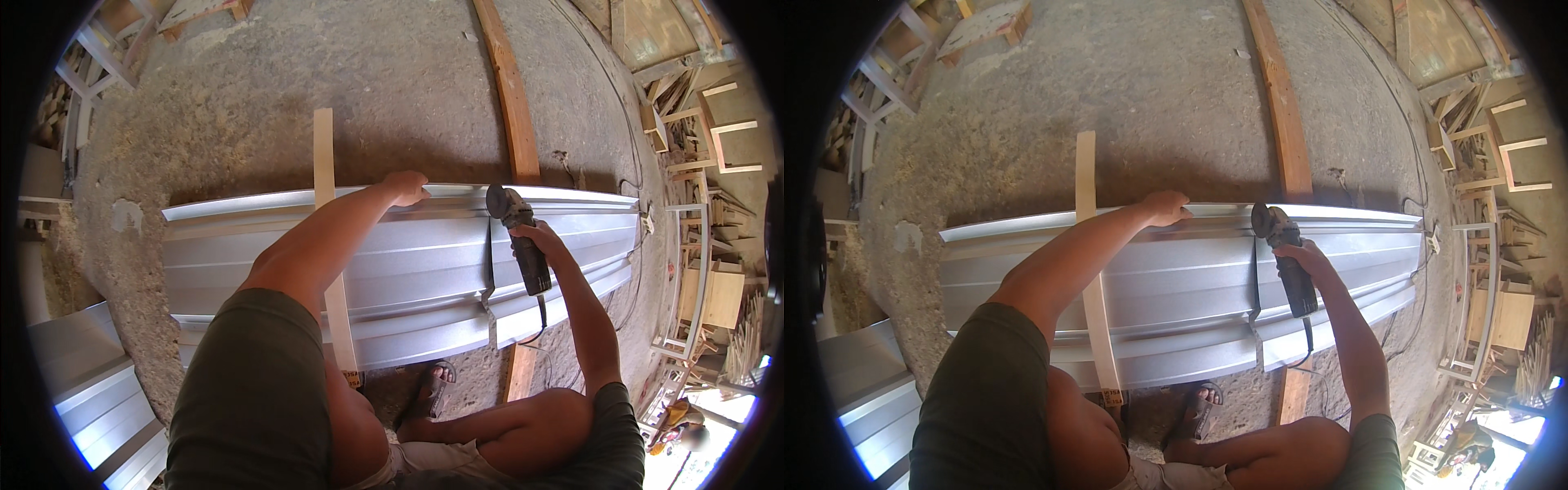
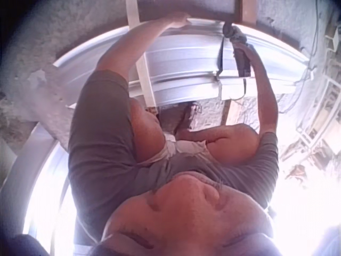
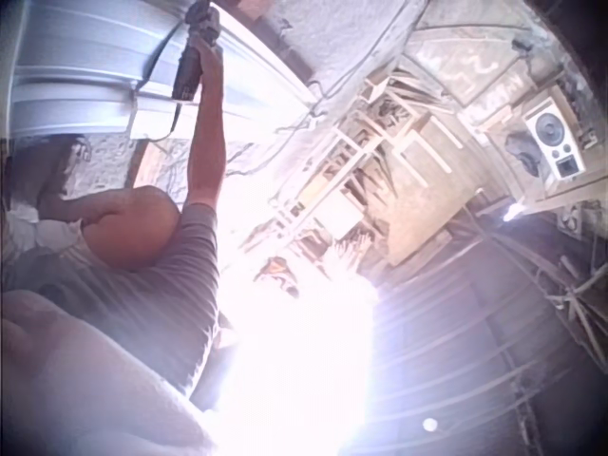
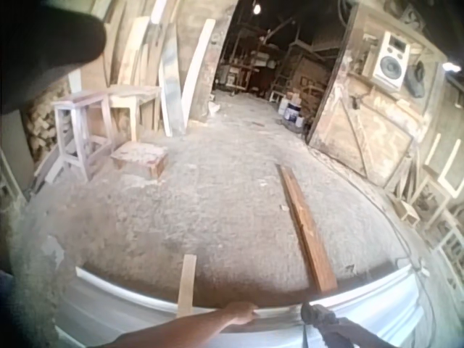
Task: The person measures a metal sheet with a measuring tape, marks it with a pencil using a wooden slat as a guide, and then cuts the sheet using an angle grinder.
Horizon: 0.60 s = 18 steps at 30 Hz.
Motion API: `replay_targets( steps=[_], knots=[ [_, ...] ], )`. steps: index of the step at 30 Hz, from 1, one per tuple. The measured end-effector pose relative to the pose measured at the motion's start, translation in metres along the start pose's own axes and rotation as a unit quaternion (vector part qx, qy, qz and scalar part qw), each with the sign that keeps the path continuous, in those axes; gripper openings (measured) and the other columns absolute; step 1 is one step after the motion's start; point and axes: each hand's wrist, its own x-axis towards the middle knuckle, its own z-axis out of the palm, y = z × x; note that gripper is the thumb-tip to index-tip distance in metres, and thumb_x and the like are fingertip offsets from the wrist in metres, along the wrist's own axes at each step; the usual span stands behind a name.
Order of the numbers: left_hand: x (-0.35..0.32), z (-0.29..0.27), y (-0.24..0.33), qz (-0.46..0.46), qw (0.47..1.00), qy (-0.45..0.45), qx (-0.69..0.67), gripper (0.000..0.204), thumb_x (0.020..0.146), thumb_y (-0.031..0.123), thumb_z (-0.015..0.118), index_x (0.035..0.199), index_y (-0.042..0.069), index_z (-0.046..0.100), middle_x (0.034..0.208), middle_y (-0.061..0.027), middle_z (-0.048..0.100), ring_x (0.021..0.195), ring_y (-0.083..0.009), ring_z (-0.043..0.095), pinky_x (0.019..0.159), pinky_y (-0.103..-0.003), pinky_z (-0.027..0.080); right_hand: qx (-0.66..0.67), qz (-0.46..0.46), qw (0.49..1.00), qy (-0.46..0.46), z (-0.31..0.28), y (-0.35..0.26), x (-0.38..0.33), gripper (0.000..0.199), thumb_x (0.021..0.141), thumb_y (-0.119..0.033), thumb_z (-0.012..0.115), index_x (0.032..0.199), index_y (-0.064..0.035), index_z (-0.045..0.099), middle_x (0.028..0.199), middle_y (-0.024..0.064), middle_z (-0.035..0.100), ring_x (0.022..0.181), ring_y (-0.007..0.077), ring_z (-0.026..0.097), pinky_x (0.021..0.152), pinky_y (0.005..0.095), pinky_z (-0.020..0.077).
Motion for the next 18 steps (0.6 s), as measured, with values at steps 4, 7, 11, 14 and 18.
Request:
replay_targets(
  steps=[4,7,11,14,18],
  knots=[
    [0.002,-0.001,0.003,0.003,1.000,0.000,-0.016,0.044,0.098,0.038,0.064,0.119,0.000,0.069,0.119,-0.0232,0.069,0.113,-0.0411,0.066,0.095,-0.048,0.051,-0.006,-0.012,1.000,0.003,-0.002,-0.005,-0.012,0.038,0.080,-0.032,0.078,0.101,-0.0019,0.067,0.079,0.0075,0.068,0.066,0.0182,0.069,0.064,0.0330,0.0594],
    [0.003,-0.001,0.001,0.002,1.000,0.006,-0.004,0.042,0.097,0.038,0.065,0.118,0.002,0.070,0.119,-0.0211,0.070,0.113,-0.0395,0.066,0.096,-0.047,0.051,-0.009,-0.019,1.000,-0.001,-0.002,-0.004,-0.014,0.041,0.080,-0.034,0.078,0.102,-0.0017,0.066,0.079,0.0092,0.068,0.065,0.0188,0.069,0.063,0.0327,0.0598],
    [0.006,0.000,0.001,-0.003,1.000,-0.001,0.001,0.041,0.096,0.038,0.065,0.117,0.003,0.071,0.120,-0.0202,0.070,0.114,-0.0385,0.066,0.096,-0.047,0.052,-0.005,-0.010,1.000,-0.005,0.000,0.000,-0.015,0.041,0.080,-0.034,0.078,0.102,-0.0021,0.066,0.077,0.0085,0.068,0.064,0.0185,0.069,0.062,0.0326,0.0594],
    [0.006,0.000,-0.002,0.004,1.000,0.003,0.018,0.042,0.096,0.039,0.065,0.117,0.003,0.071,0.120,-0.0204,0.070,0.115,-0.0384,0.066,0.096,-0.047,0.052,-0.007,-0.008,1.000,-0.003,0.002,0.000,-0.015,0.040,0.080,-0.033,0.078,0.102,-0.0023,0.066,0.076,0.0080,0.067,0.063,0.0183,0.069,0.061,0.0325,0.0591],
    [0.004,0.000,-0.002,0.003,1.000,0.006,0.008,0.044,0.097,0.040,0.064,0.119,0.002,0.070,0.121,-0.0214,0.070,0.115,-0.0393,0.066,0.097,-0.047,0.052,-0.011,-0.001,1.000,-0.007,0.001,0.000,-0.015,0.040,0.079,-0.033,0.078,0.101,-0.0025,0.067,0.076,0.0082,0.067,0.061,0.0184,0.068,0.060,0.0322,0.0587]
  ],
)
